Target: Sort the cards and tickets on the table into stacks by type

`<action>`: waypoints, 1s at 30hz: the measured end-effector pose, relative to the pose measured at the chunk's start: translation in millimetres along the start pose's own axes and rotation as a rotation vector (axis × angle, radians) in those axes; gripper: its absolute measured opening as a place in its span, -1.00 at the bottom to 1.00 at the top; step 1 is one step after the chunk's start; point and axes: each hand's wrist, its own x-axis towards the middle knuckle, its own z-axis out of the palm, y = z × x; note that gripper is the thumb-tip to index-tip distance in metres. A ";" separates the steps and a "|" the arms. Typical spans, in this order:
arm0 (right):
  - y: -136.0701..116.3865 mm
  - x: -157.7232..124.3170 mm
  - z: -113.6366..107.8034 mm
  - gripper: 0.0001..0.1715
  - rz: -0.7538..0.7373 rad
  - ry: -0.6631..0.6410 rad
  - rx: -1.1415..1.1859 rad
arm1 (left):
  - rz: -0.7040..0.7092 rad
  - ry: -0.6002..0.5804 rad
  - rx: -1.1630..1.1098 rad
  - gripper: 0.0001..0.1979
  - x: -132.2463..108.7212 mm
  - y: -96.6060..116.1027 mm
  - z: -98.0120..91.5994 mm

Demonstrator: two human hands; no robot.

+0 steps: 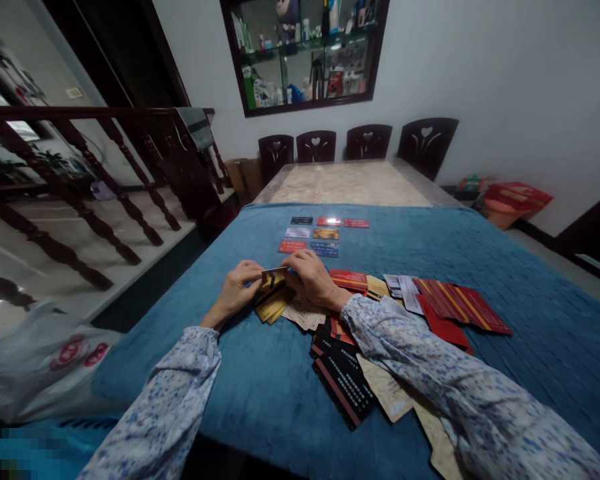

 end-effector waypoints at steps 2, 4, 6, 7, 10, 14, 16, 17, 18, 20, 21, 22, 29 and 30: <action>-0.2 0.2 -0.9 -0.74 -0.036 0.006 -0.035 | 0.044 0.029 0.009 -0.86 0.3 2.8 -1.8; -0.3 0.2 -2.2 -0.73 -0.068 0.007 -0.072 | 0.097 0.058 0.005 -0.86 -0.1 6.5 -4.1; -0.7 0.3 -3.6 -0.74 -0.097 0.002 -0.105 | 0.142 0.069 -0.001 -0.82 -0.6 11.2 -5.8; -1.1 0.4 -4.3 -0.75 -0.111 -0.001 -0.119 | 0.156 0.070 -0.002 -0.81 -0.7 13.7 -6.2; -3.1 1.2 -6.3 -0.76 -0.130 -0.010 -0.139 | 0.177 0.094 0.003 -0.83 0.1 19.7 -5.1; -6.0 2.4 -8.1 -0.72 -0.097 -0.067 -0.135 | 0.153 0.125 0.014 -0.87 2.3 20.2 -2.7; -5.8 1.9 -7.7 -0.68 -0.059 -0.094 -0.136 | 0.092 0.132 0.013 -0.86 2.4 17.7 -2.7; -5.1 1.3 -7.0 -0.67 -0.038 -0.101 -0.135 | 0.065 0.142 0.003 -0.87 2.1 16.2 -3.0; -4.1 0.6 -6.1 -0.67 -0.016 -0.104 -0.135 | 0.045 0.157 -0.013 -0.87 1.5 14.8 -3.2; -1.5 -1.0 -4.1 -0.68 0.015 -0.107 -0.130 | 0.019 0.187 -0.052 -0.89 -0.2 12.2 -3.3; -0.2 -1.7 -3.3 -0.69 0.026 -0.110 -0.126 | 0.003 0.199 -0.067 -0.89 -1.2 11.2 -3.1; 0.9 -2.2 -2.6 -0.69 0.033 -0.114 -0.122 | -0.019 0.206 -0.076 -0.89 -2.2 10.2 -2.7; 0.6 -0.9 -4.0 -0.64 0.032 -0.082 -0.122 | -0.056 0.178 -0.032 -0.89 -3.4 -0.5 0.8; 0.1 -0.8 -4.2 -0.63 0.018 -0.071 -0.126 | -0.039 0.173 -0.021 -0.89 -2.9 -2.3 0.8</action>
